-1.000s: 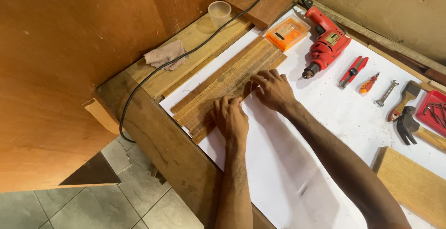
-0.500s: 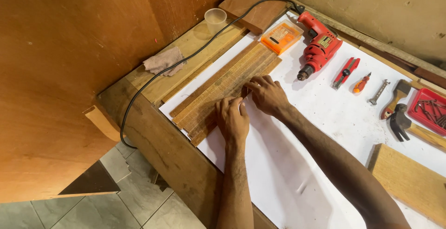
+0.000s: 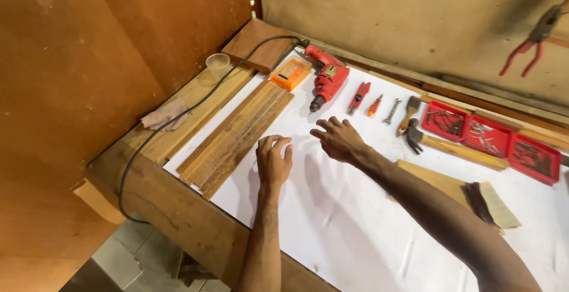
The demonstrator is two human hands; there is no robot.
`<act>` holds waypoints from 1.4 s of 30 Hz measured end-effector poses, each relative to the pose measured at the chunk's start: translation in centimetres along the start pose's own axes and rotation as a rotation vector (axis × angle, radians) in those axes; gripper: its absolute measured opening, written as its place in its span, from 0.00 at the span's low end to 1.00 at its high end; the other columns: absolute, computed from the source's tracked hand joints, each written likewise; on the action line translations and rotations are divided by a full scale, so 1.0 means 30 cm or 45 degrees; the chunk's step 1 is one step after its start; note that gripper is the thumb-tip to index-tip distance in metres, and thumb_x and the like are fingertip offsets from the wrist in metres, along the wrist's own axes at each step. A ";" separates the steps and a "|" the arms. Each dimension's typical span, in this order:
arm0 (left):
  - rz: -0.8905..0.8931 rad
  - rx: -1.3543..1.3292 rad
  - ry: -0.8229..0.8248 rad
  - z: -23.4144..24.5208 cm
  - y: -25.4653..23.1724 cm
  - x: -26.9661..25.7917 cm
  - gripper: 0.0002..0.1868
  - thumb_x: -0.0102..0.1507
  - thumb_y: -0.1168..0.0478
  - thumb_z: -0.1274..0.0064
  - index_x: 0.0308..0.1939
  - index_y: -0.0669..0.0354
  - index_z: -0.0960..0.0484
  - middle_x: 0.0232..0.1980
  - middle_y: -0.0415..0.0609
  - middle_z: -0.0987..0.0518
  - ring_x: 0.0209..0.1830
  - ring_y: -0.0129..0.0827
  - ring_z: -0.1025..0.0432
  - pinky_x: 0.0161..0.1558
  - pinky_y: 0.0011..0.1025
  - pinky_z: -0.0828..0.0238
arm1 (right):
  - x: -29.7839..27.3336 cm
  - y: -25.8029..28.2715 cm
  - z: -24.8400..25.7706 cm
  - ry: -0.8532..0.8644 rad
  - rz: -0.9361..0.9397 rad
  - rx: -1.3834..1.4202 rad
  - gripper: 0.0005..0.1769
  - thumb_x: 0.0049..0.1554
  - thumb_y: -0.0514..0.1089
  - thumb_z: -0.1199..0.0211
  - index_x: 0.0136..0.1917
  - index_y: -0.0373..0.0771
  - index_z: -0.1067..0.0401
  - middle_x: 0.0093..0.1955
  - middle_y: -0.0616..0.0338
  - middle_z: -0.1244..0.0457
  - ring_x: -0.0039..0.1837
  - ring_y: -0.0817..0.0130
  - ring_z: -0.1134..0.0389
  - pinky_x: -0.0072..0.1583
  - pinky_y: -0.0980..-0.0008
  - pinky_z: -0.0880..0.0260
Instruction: Sand and measure small wooden pieces on a workbench.
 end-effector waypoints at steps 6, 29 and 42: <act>-0.202 -0.082 0.216 -0.096 -0.234 -0.078 0.10 0.59 0.63 0.37 0.45 0.54 0.13 0.50 0.44 0.20 0.58 0.43 0.31 0.58 0.44 0.35 | -0.301 -0.114 0.071 0.095 -0.004 -0.163 0.25 0.56 0.45 0.36 0.67 0.51 0.29 0.66 0.56 0.39 0.62 0.56 0.37 0.52 0.53 0.31; -1.101 -0.430 1.045 -0.632 -1.139 -0.534 0.10 0.59 0.60 0.37 0.44 0.55 0.12 0.47 0.46 0.19 0.53 0.41 0.30 0.53 0.44 0.35 | -1.570 -0.294 0.231 0.184 -0.893 -0.185 0.07 0.60 0.44 0.40 0.50 0.41 0.26 0.44 0.52 0.30 0.45 0.54 0.27 0.47 0.52 0.27; -0.949 -0.472 1.220 -0.805 -1.395 -0.830 0.12 0.59 0.55 0.37 0.43 0.56 0.12 0.43 0.50 0.17 0.48 0.44 0.28 0.49 0.44 0.30 | -2.127 -0.314 0.231 -0.231 -1.867 0.285 0.14 0.61 0.49 0.40 0.56 0.47 0.19 0.48 0.58 0.26 0.42 0.63 0.25 0.44 0.62 0.23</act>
Point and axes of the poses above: each hand's wrist, its own x-axis towards the middle knuckle, its own z-axis out of the back of the hand, y = z × x, the point moved 1 cm from there along x, towards the middle knuckle
